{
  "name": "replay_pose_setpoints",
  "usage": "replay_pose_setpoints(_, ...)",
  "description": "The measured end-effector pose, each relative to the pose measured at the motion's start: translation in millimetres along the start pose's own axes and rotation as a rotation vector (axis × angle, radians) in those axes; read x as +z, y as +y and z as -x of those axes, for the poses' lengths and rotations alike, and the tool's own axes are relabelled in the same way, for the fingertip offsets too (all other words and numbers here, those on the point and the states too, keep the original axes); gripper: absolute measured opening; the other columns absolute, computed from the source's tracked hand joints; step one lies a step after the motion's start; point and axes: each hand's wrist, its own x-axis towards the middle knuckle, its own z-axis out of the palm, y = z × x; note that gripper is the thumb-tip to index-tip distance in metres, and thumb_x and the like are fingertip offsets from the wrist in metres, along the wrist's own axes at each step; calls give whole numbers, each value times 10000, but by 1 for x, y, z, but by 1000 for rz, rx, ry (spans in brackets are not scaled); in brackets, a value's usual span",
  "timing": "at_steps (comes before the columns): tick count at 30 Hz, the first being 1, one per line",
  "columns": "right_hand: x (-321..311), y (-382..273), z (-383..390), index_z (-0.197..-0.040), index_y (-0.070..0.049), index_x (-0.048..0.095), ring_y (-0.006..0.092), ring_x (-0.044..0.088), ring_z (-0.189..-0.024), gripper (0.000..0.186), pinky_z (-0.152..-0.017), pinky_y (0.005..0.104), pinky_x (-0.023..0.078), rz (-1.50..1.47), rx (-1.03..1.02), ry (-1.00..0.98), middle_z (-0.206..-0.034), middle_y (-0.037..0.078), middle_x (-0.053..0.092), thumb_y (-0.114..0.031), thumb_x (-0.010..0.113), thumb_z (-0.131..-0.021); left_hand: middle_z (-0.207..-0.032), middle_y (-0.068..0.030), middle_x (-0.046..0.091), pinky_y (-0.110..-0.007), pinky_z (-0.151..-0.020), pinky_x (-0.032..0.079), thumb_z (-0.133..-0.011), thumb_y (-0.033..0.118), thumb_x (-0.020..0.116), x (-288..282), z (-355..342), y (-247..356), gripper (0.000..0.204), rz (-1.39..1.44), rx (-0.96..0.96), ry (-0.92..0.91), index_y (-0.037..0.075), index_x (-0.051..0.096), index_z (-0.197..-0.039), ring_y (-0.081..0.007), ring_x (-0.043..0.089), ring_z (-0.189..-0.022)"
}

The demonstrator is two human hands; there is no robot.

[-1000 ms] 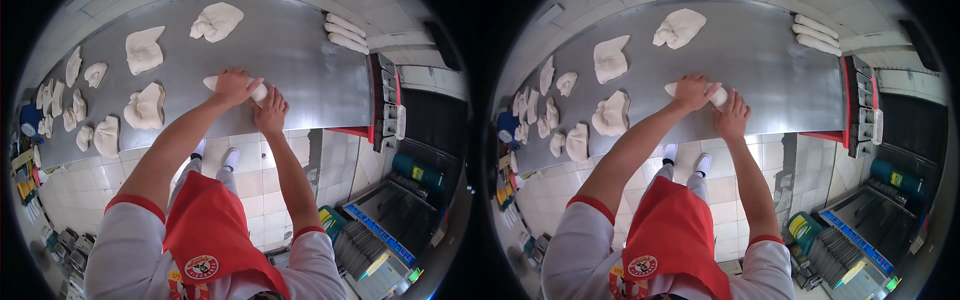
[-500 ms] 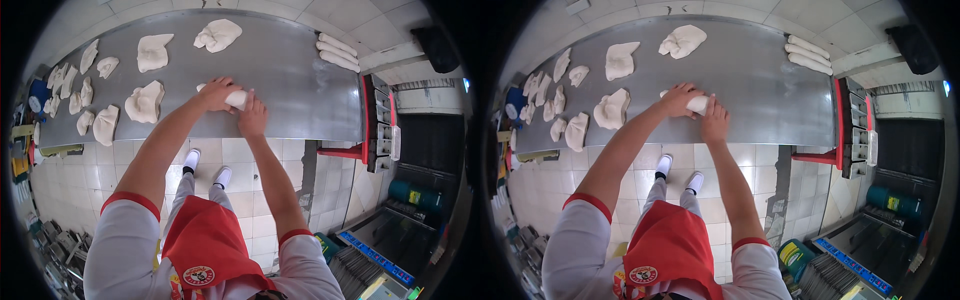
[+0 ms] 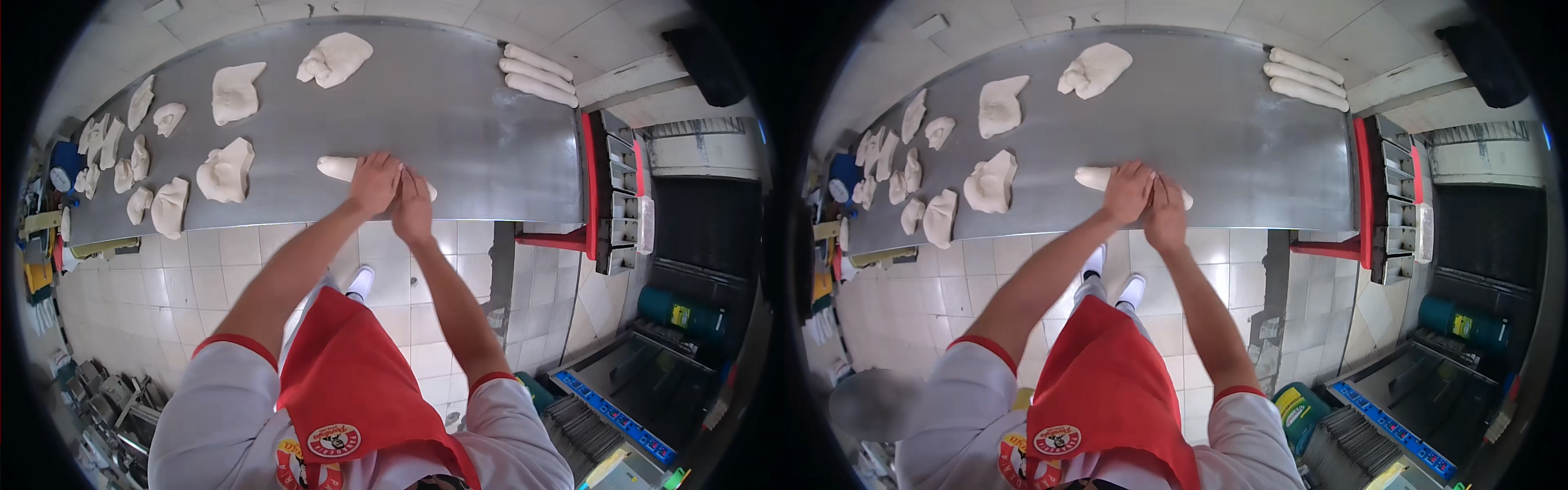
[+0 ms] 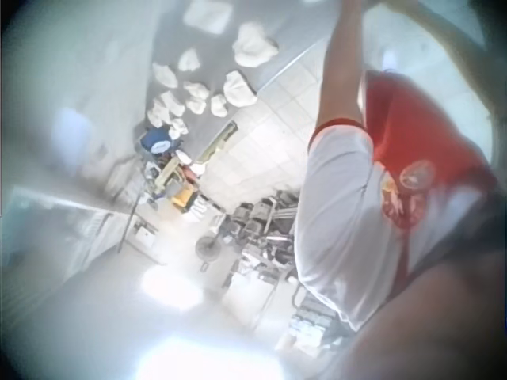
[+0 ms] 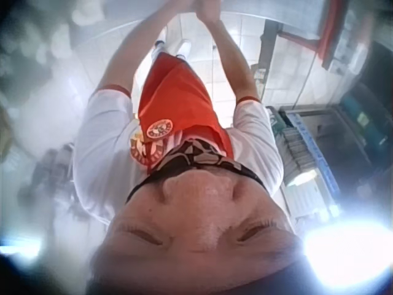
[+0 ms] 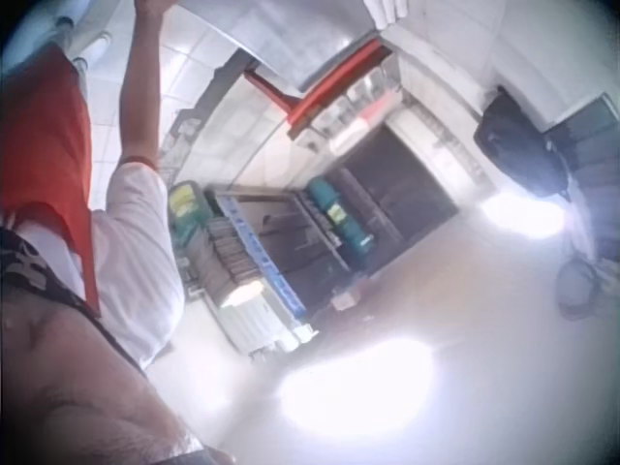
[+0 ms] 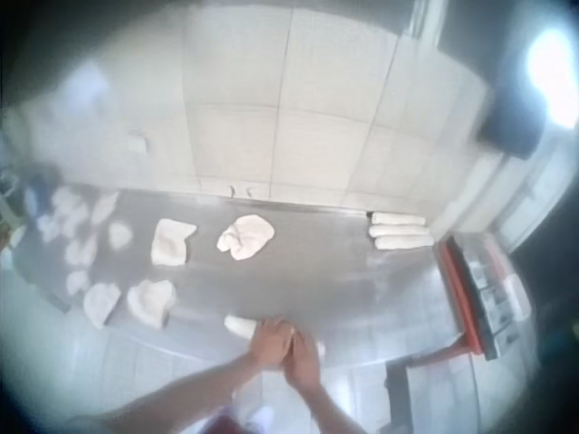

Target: The person shapes several pieces of dough by hand, rolling each one into a long cylindrical loaf and placing them on a tray at the end of a metal table.

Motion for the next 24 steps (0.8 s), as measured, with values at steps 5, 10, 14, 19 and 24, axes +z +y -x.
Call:
replay_pose_setpoints(5, 26, 10, 4, -1437, -34, 597, 382, 580, -1308, 447, -1143, 546, 404, 324, 73, 99, -1414, 153, 612, -203, 543, -1027, -1113, -33, 615, -493, -975, 405, -999, 386, 641, 53, 1, 0, 205, -304, -93, 196, 189, 698, -1005, -251, 580, -1104)
replay_pose_setpoints(10, 35, 46, -73, -1436, -83, 601, 370, 588, -1327, 454, -1131, 541, 415, 423, 28, 134, -1400, 125, 630, -260, 586, -1017, -1114, -27, 630, -506, -973, 406, -984, 377, 655, 37, -76, -25, 200, -360, -54, 209, 188, 711, -1023, -252, 585, -1094)
replay_pose_setpoints(14, 15, 87, -146, -1432, -96, 612, 359, 586, -1357, 437, -1158, 569, 404, 403, 29, 174, -1406, 114, 638, -286, 600, -1039, -1180, -38, 645, -522, -1011, 403, -986, 379, 646, 35, -140, -35, 237, -342, 51, 222, 164, 717, -1056, -253, 589, -1146)
replay_pose_setpoints(19, -1, 89, -96, -1452, -79, 602, 340, 564, -1411, 420, -1220, 590, 359, 381, -66, 52, -1452, 108, 630, -283, 564, -1086, -1295, -87, 630, -534, -1054, 390, -1028, 416, 609, 33, -106, -16, 395, -394, -33, 219, 143, 702, -1298, -283, 578, -1211)
replay_pose_setpoints(24, 8, 26, -60, -1441, -88, 620, 368, 505, -1480, 406, -1245, 608, 321, 367, 16, 37, -1506, 126, 608, -279, 572, -1085, -1361, -104, 611, -536, -1051, 387, -1057, 473, 562, -12, -36, -35, 485, -248, -43, -8, 161, 648, -1419, -303, 562, -1243)
